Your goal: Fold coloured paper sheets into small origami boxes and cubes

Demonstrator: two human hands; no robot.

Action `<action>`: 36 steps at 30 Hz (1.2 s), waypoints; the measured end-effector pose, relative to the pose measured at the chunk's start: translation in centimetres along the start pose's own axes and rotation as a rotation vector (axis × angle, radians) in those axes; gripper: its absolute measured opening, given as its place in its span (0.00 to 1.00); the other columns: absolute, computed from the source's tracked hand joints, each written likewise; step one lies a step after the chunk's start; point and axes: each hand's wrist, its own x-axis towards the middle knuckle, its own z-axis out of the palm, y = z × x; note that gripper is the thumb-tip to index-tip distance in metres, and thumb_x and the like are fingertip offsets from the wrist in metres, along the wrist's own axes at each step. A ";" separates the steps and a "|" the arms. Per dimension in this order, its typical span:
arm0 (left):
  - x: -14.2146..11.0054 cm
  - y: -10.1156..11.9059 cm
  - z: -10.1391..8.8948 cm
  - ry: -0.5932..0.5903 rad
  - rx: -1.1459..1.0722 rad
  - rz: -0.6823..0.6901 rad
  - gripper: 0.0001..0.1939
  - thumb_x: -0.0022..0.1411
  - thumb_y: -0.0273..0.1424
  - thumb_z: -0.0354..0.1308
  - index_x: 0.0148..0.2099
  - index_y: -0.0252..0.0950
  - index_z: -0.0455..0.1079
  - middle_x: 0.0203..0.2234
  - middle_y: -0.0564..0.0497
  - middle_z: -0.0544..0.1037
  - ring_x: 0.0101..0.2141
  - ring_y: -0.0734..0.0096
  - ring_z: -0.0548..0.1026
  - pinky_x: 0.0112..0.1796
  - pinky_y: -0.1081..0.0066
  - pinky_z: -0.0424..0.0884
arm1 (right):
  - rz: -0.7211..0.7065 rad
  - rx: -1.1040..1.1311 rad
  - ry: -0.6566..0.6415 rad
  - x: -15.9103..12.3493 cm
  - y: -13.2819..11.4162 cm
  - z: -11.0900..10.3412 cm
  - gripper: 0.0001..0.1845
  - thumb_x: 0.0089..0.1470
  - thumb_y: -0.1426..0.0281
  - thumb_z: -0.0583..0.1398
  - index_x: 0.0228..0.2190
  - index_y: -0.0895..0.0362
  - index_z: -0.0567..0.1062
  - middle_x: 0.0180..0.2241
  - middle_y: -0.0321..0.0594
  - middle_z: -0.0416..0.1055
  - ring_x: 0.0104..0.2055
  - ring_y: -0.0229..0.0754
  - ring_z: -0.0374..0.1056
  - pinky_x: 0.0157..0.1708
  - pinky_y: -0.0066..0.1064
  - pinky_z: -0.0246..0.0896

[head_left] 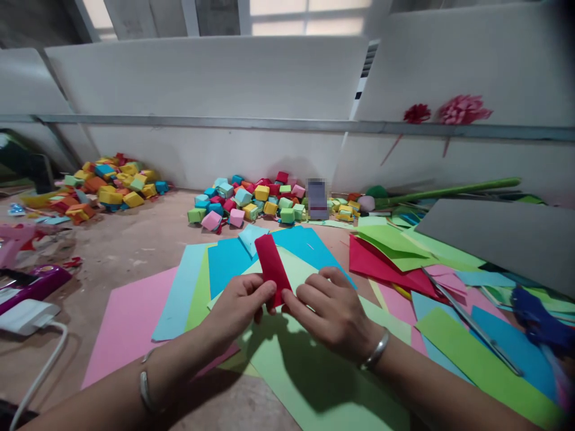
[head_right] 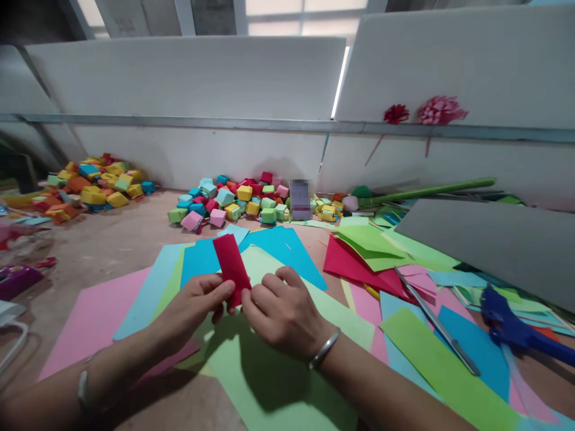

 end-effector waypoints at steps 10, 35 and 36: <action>0.3 -0.6 -1.2 0.146 1.041 0.397 0.13 0.66 0.29 0.48 0.38 0.38 0.75 0.28 0.49 0.79 0.32 0.63 0.72 0.30 0.70 0.61 | 0.394 0.312 0.135 1.5 1.4 -2.3 0.14 0.54 0.77 0.59 0.44 0.56 0.74 0.40 0.46 0.66 0.41 0.45 0.64 0.38 0.37 0.64; -0.9 -0.2 -0.4 -0.026 0.373 0.329 0.14 0.63 0.33 0.54 0.48 0.40 0.77 0.32 0.50 0.83 0.29 0.69 0.77 0.32 0.71 0.70 | 0.838 0.581 0.077 1.3 1.9 -1.7 0.09 0.49 0.75 0.60 0.20 0.55 0.67 0.26 0.36 0.72 0.31 0.38 0.69 0.34 0.30 0.65; -1.0 0.1 -0.3 -0.038 0.339 0.283 0.13 0.63 0.33 0.55 0.47 0.40 0.77 0.33 0.50 0.83 0.30 0.68 0.77 0.33 0.71 0.70 | 0.866 0.604 0.060 1.3 1.9 -1.6 0.09 0.49 0.75 0.59 0.20 0.55 0.67 0.26 0.36 0.72 0.30 0.38 0.68 0.33 0.30 0.65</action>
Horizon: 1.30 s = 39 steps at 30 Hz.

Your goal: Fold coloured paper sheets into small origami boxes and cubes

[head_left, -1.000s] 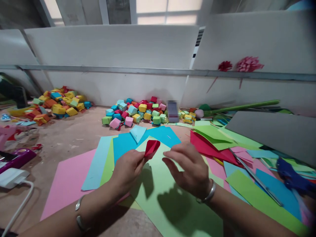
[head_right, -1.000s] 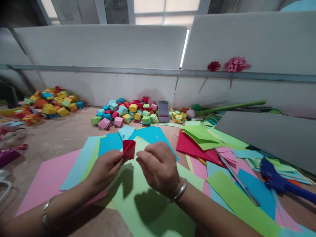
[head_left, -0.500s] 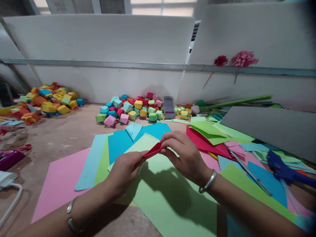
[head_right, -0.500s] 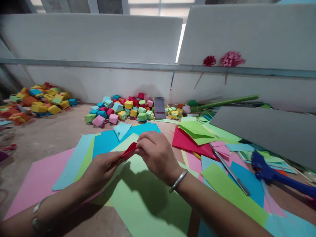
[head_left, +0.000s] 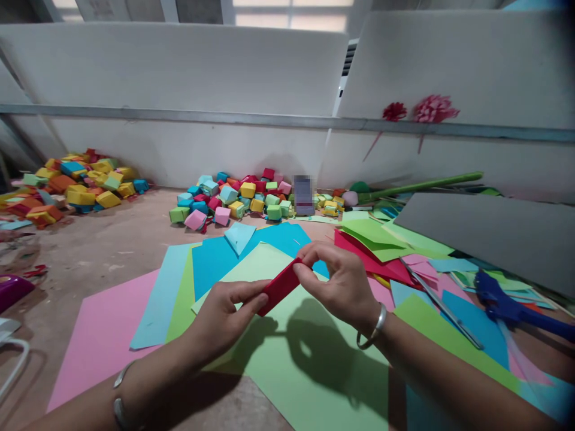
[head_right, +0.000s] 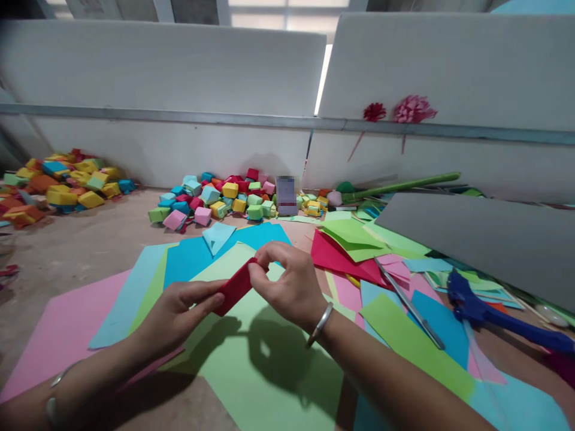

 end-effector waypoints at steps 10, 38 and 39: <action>0.6 1.1 0.2 0.108 -0.241 -0.203 0.10 0.57 0.36 0.60 0.35 0.36 0.79 0.26 0.49 0.76 0.26 0.72 0.71 0.25 0.74 0.66 | 0.121 0.125 -0.039 -0.7 0.1 1.1 0.09 0.49 0.73 0.59 0.20 0.56 0.66 0.26 0.38 0.71 0.31 0.39 0.68 0.34 0.33 0.64; 2.1 -1.7 -1.9 0.390 0.585 0.369 0.13 0.61 0.35 0.60 0.46 0.34 0.73 0.38 0.43 0.78 0.38 0.63 0.74 0.37 0.68 0.69 | -0.354 -0.442 -0.245 0.4 4.1 0.3 0.12 0.55 0.75 0.60 0.21 0.60 0.77 0.21 0.40 0.70 0.28 0.39 0.62 0.32 0.31 0.54; 2.0 -1.8 -1.7 0.339 0.586 0.395 0.16 0.60 0.36 0.61 0.49 0.34 0.73 0.40 0.42 0.79 0.40 0.61 0.74 0.39 0.65 0.69 | -0.358 -0.421 -0.262 0.2 3.7 0.5 0.13 0.56 0.75 0.60 0.21 0.60 0.77 0.21 0.39 0.70 0.28 0.39 0.62 0.32 0.31 0.54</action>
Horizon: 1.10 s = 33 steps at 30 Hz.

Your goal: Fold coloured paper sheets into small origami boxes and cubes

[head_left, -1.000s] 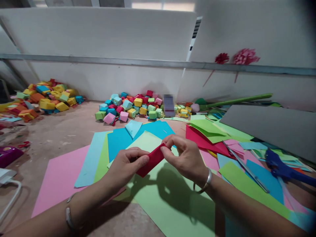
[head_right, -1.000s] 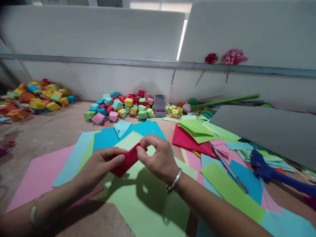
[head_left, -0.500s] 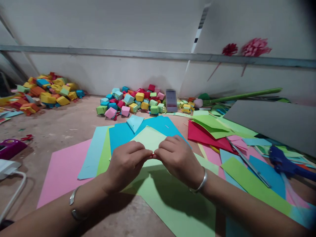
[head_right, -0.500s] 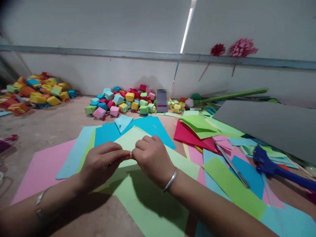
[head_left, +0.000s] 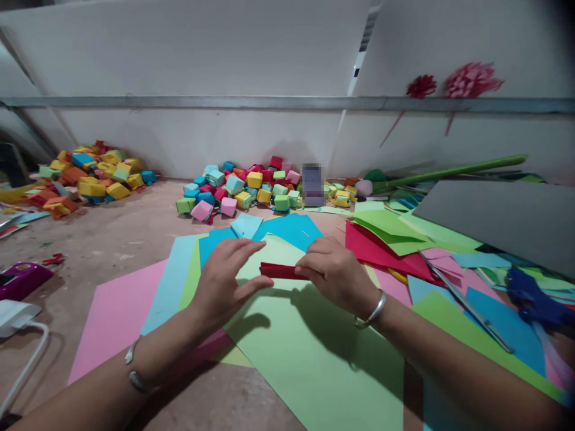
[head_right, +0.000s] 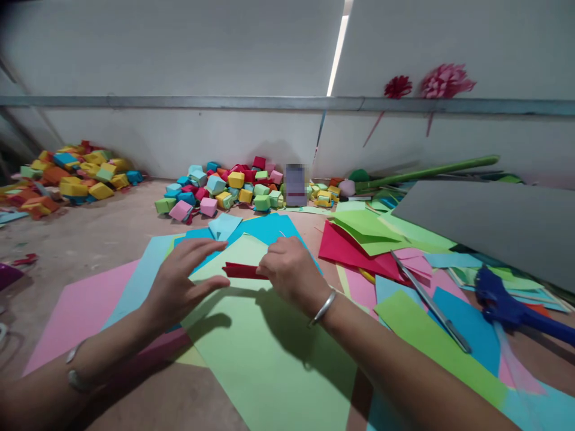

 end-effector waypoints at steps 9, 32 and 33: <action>-0.2 0.9 0.0 -0.511 -0.274 -0.451 0.10 0.59 0.32 0.57 0.33 0.36 0.80 0.28 0.51 0.83 0.28 0.69 0.76 0.29 0.74 0.65 | 0.140 0.403 -0.427 0.0 1.5 -0.9 0.06 0.53 0.76 0.62 0.30 0.60 0.81 0.28 0.41 0.77 0.31 0.36 0.70 0.32 0.25 0.61; 0.1 0.1 -0.3 -0.594 -1.166 -1.206 0.15 0.44 0.37 0.72 0.27 0.31 0.74 0.19 0.52 0.75 0.15 0.86 0.61 0.19 0.81 0.55 | 0.146 0.769 0.130 0.0 1.5 -0.5 0.07 0.52 0.71 0.65 0.36 0.54 0.81 0.34 0.42 0.76 0.37 0.40 0.72 0.38 0.34 0.69; 0.0 0.2 -0.3 -0.630 -1.183 -1.220 0.14 0.44 0.36 0.72 0.28 0.31 0.75 0.20 0.51 0.75 0.15 0.85 0.62 0.20 0.81 0.56 | 0.174 0.791 0.132 0.0 1.3 -0.5 0.05 0.51 0.71 0.65 0.33 0.55 0.81 0.32 0.42 0.76 0.34 0.40 0.71 0.36 0.33 0.68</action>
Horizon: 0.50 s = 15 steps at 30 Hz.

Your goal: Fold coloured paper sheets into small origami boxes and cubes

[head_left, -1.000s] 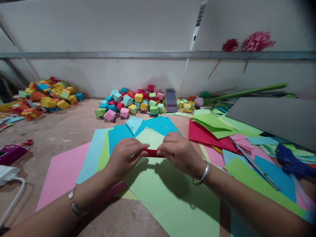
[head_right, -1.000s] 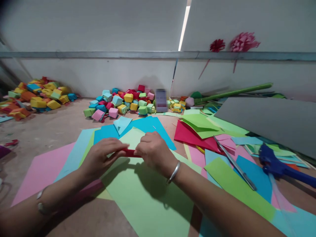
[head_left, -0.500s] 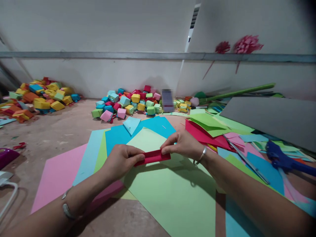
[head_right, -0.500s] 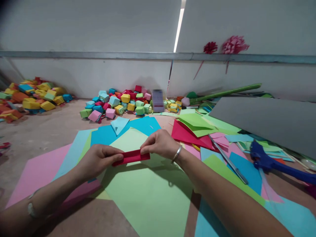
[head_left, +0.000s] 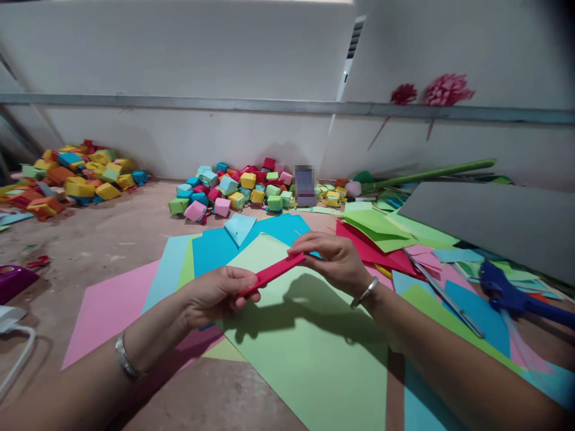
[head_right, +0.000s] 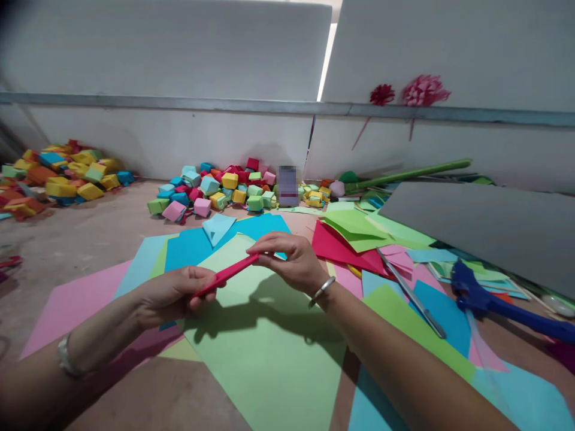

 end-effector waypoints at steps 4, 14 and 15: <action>-0.8 0.4 0.7 -0.036 0.161 0.046 0.16 0.53 0.40 0.66 0.35 0.30 0.77 0.28 0.44 0.80 0.24 0.76 0.72 0.25 0.79 0.63 | 0.169 -0.048 0.042 0.1 -1.2 0.4 0.04 0.49 0.70 0.65 0.28 0.58 0.80 0.27 0.40 0.75 0.29 0.38 0.68 0.29 0.29 0.64; -1.3 0.2 1.6 0.080 0.561 0.337 0.13 0.57 0.38 0.59 0.31 0.32 0.76 0.19 0.54 0.74 0.22 0.76 0.67 0.25 0.76 0.60 | 0.591 0.025 0.116 0.4 -2.6 1.7 0.06 0.42 0.70 0.63 0.21 0.61 0.77 0.19 0.35 0.71 0.23 0.33 0.62 0.23 0.25 0.56; -1.2 0.2 1.6 0.068 0.550 0.312 0.13 0.57 0.38 0.59 0.30 0.32 0.75 0.18 0.54 0.73 0.21 0.76 0.67 0.25 0.76 0.60 | 0.637 0.053 0.128 0.4 -2.4 1.9 0.05 0.42 0.71 0.63 0.21 0.61 0.77 0.19 0.35 0.70 0.22 0.33 0.62 0.23 0.25 0.55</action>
